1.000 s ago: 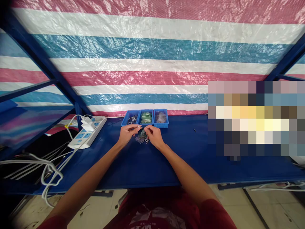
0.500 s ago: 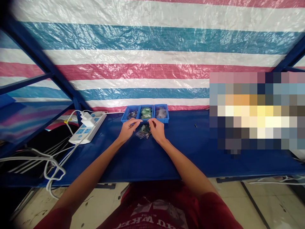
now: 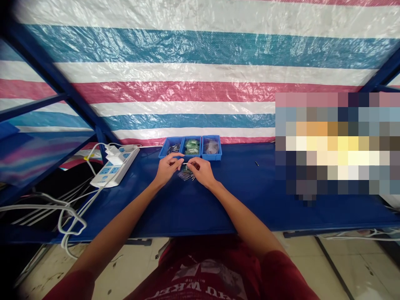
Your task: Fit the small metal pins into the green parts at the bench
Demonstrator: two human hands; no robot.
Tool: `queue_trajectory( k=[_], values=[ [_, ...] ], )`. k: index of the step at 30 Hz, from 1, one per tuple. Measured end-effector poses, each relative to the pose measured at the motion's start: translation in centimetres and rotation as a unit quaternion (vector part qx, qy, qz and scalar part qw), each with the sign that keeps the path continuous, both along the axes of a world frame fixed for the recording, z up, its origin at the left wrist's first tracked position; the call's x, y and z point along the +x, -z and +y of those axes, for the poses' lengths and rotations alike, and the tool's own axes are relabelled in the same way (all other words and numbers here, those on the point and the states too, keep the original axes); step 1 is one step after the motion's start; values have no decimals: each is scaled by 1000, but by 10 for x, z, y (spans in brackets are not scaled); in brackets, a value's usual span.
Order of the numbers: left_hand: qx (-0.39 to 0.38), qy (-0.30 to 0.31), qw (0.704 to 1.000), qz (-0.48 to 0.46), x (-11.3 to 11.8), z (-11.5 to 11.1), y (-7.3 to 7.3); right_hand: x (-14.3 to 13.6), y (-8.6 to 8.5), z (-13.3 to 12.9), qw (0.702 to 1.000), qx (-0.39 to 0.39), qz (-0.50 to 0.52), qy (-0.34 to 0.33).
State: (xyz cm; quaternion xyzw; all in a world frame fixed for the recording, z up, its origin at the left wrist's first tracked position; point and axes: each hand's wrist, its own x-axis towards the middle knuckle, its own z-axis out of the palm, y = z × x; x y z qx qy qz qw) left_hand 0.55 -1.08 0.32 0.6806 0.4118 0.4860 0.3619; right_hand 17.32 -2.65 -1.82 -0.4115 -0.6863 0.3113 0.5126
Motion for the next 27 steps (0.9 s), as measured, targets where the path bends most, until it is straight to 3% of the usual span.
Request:
queue_trajectory(
  k=[4, 11, 14, 19, 22, 27],
  values=[
    [-22, 12, 999, -26, 1, 0, 0, 0, 0, 0, 1000, -8, -16, -14],
    [-86, 28, 978, -190, 3, 4, 0, 2, -4, -2, 999, -29, 43, 5],
    [-99, 31, 981, -166, 5, 4, 2, 2, -4, -1, 998, -30, 61, 13],
    [-81, 23, 989, -122, 6, 3, 4, 0, -3, -1, 1000, -25, 8, 11],
    [-75, 40, 991, -100, 4, 3, 2, 0, -3, -1, 999, -16, 3, 41],
    [7, 47, 998, 50, -4, 4, 1, 4, -5, 0, 994, -6, 26, 102]
  ],
)
